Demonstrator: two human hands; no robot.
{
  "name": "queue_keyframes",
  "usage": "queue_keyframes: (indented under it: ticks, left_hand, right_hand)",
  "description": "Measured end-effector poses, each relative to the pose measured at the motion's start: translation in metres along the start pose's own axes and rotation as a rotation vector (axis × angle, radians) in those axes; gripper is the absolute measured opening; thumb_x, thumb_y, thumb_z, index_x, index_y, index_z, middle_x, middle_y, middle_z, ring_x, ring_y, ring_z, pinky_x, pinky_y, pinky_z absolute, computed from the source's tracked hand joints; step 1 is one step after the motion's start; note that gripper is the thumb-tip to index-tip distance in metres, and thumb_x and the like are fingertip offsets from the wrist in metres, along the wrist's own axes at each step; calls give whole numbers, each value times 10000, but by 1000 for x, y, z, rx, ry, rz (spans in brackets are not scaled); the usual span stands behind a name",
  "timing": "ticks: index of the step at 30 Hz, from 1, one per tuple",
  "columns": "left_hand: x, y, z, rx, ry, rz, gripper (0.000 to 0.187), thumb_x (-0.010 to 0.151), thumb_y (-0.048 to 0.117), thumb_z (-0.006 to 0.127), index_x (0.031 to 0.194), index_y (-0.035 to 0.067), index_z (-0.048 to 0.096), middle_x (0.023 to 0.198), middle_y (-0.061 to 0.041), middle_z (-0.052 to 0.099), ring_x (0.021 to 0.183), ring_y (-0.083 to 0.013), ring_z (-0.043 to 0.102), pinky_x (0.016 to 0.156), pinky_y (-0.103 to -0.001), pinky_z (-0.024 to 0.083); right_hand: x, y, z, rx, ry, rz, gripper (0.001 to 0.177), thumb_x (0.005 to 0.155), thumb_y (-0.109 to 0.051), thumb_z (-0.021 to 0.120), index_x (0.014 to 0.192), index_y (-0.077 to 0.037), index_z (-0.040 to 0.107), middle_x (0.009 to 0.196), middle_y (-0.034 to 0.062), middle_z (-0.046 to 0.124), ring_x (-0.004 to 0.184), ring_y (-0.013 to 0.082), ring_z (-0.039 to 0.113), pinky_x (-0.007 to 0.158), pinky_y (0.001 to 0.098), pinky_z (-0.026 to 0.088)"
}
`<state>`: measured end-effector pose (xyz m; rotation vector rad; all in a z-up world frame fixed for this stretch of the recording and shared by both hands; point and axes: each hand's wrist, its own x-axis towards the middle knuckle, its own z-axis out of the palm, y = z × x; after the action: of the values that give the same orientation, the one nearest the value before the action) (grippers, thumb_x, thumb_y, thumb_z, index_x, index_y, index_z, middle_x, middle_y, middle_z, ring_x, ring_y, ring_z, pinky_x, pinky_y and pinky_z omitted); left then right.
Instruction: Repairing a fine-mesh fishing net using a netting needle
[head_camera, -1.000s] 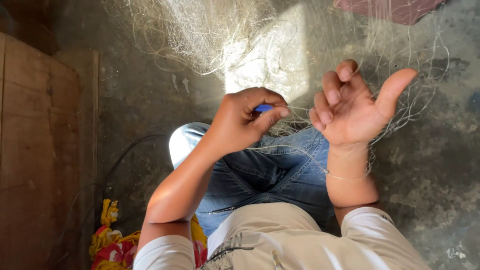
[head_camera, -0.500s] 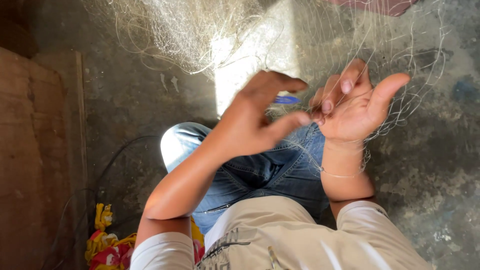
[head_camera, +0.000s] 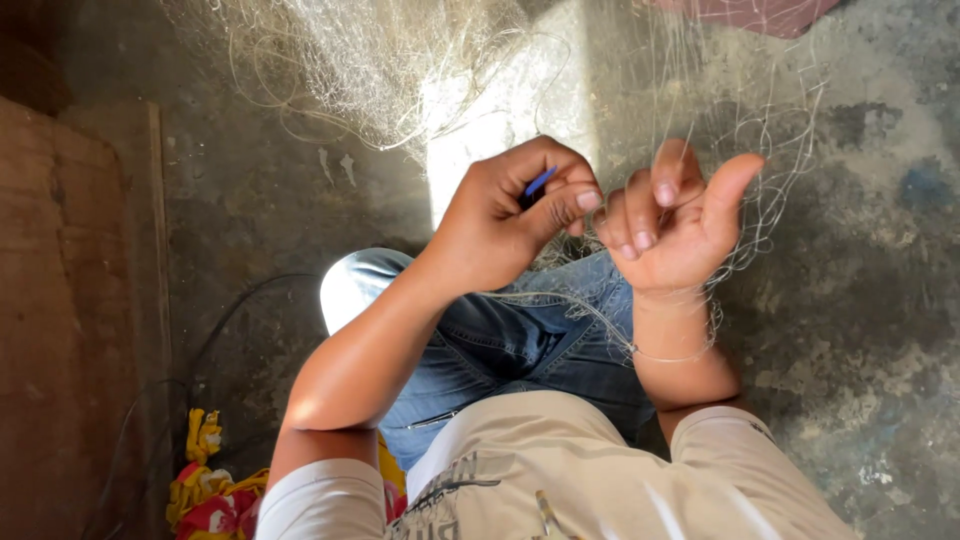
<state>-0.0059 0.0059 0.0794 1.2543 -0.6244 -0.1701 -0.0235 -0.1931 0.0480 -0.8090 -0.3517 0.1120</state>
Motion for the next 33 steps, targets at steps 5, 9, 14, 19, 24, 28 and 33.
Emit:
queue_keyframes:
  ticks: [5,9,14,19,24,28,33]
  left_hand:
    - [-8,1,-6,115,-66,-91,188,1019,286,596,973,104,604,713,-1,584,667,-68,508,614,-234,443]
    - [-12,1,-5,286,-174,-56,310,914,314,767,1161,155,666,1057,64,748,802,-6,633,750,-179,535]
    - [-10,-1,-3,186,10,-43,13,1010,102,645,1019,111,650,718,15,626,614,-47,547,601,-210,452]
    - [-4,-13,2,152,106,31,175,928,-5,597,1042,112,662,754,-24,681,554,-101,614,582,-223,511]
    - [0,-20,8,124,244,100,62,966,103,700,1013,140,714,530,-25,634,444,-104,568,519,-212,482]
    - [4,-15,8,175,275,159,73,967,85,698,1020,132,717,569,-58,638,485,-117,552,531,-235,473]
    - [7,-14,8,356,312,282,42,954,139,726,995,130,728,756,-101,680,658,-257,679,599,-330,530]
  right_hand:
    - [5,1,-2,41,-67,-11,525,990,-621,358,920,-137,550,633,40,536,500,172,501,508,290,379]
    - [9,3,6,41,-69,-38,508,993,-610,375,909,-141,554,680,19,532,464,160,362,472,313,304]
    - [9,8,6,25,-10,-78,522,992,-598,381,886,-121,564,785,31,545,531,157,508,542,236,445]
    - [4,19,-6,88,-56,-93,574,999,-612,310,855,-106,540,815,63,508,618,204,538,586,251,453]
    - [4,23,-9,96,-114,-138,597,1022,-613,243,781,-124,487,846,81,482,679,229,568,672,266,458]
    - [2,24,-14,93,-129,-195,576,1027,-597,241,760,-144,477,923,79,490,735,237,593,739,282,490]
    - [-1,25,-22,86,-139,-250,558,1045,-574,245,748,-153,460,927,59,500,723,215,599,723,294,473]
